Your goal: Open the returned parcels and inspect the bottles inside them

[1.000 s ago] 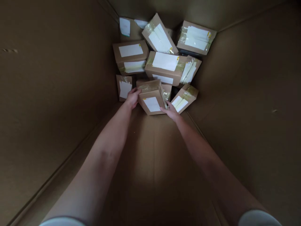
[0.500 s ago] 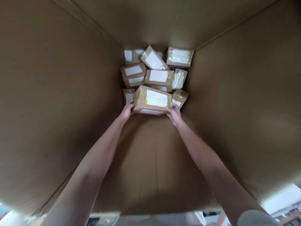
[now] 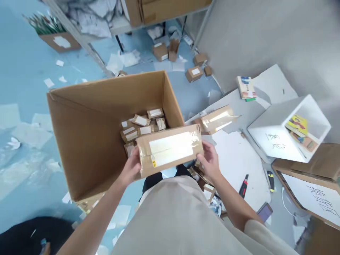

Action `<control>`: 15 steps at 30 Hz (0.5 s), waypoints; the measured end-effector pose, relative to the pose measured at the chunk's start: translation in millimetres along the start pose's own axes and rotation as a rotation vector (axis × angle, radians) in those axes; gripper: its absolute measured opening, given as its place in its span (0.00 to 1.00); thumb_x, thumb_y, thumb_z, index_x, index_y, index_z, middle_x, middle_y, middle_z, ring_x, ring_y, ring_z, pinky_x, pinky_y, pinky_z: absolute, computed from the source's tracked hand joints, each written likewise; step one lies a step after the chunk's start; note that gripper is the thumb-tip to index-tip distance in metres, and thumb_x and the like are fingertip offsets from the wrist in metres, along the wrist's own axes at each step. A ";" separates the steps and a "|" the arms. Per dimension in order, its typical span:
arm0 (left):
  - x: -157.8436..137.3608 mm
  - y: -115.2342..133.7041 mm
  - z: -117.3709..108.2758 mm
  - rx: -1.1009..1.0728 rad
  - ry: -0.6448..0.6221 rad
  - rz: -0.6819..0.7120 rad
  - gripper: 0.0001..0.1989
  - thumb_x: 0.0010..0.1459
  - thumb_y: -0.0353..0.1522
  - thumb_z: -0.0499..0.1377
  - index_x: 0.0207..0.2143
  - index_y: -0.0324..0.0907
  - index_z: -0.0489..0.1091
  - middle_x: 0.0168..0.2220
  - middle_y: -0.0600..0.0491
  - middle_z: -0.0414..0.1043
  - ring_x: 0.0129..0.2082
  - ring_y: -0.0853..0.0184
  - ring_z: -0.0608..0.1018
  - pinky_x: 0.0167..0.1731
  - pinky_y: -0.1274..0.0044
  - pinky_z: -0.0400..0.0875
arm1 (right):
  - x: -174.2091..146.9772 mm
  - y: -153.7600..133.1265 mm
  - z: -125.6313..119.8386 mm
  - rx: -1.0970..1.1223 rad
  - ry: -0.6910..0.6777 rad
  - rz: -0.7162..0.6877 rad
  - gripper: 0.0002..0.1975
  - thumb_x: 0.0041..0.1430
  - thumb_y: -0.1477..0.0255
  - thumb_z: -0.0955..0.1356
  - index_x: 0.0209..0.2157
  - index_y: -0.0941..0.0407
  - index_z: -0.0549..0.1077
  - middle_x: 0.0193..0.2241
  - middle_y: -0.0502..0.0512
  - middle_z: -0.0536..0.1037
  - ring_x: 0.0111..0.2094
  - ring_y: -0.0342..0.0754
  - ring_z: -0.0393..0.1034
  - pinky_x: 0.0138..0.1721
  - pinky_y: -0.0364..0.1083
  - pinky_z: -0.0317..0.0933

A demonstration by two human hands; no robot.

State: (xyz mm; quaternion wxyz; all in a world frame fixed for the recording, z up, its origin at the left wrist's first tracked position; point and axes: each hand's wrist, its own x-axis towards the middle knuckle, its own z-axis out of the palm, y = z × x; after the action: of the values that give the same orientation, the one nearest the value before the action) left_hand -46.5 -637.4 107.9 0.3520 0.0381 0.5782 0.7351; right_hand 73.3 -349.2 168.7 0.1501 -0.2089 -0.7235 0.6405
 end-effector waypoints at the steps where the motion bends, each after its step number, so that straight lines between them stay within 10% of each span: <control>1: -4.0 -2.6 31.3 -0.019 -0.056 0.019 0.43 0.45 0.56 0.64 0.61 0.50 0.62 0.66 0.47 0.57 0.67 0.46 0.55 0.64 0.58 0.54 | -12.8 -1.6 -29.9 -0.032 0.068 -0.030 0.22 0.56 0.62 0.71 0.51 0.51 0.69 0.49 0.58 0.75 0.50 0.53 0.70 0.52 0.54 0.65; 8: 19.2 -80.1 233.0 -0.173 -0.258 -0.318 0.38 0.51 0.40 0.64 0.64 0.54 0.56 0.64 0.52 0.59 0.64 0.54 0.62 0.58 0.63 0.62 | -45.8 64.2 -217.0 -0.111 0.396 0.025 0.20 0.55 0.59 0.69 0.46 0.55 0.71 0.44 0.58 0.75 0.45 0.52 0.70 0.48 0.54 0.64; 15: 89.5 -118.4 342.8 -0.157 -0.060 -0.379 0.40 0.47 0.32 0.57 0.64 0.57 0.54 0.61 0.57 0.64 0.60 0.61 0.67 0.50 0.71 0.69 | 16.9 65.2 -287.5 -0.306 0.182 0.145 0.16 0.64 0.60 0.63 0.48 0.52 0.72 0.48 0.57 0.75 0.48 0.52 0.69 0.50 0.54 0.65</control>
State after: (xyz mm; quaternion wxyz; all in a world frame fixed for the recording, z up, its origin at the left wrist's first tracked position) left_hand 101.3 -295.0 85.3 0.5030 -0.0771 0.5051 0.6971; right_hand 205.2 -86.4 141.9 0.1349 -0.3378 -0.7789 0.5108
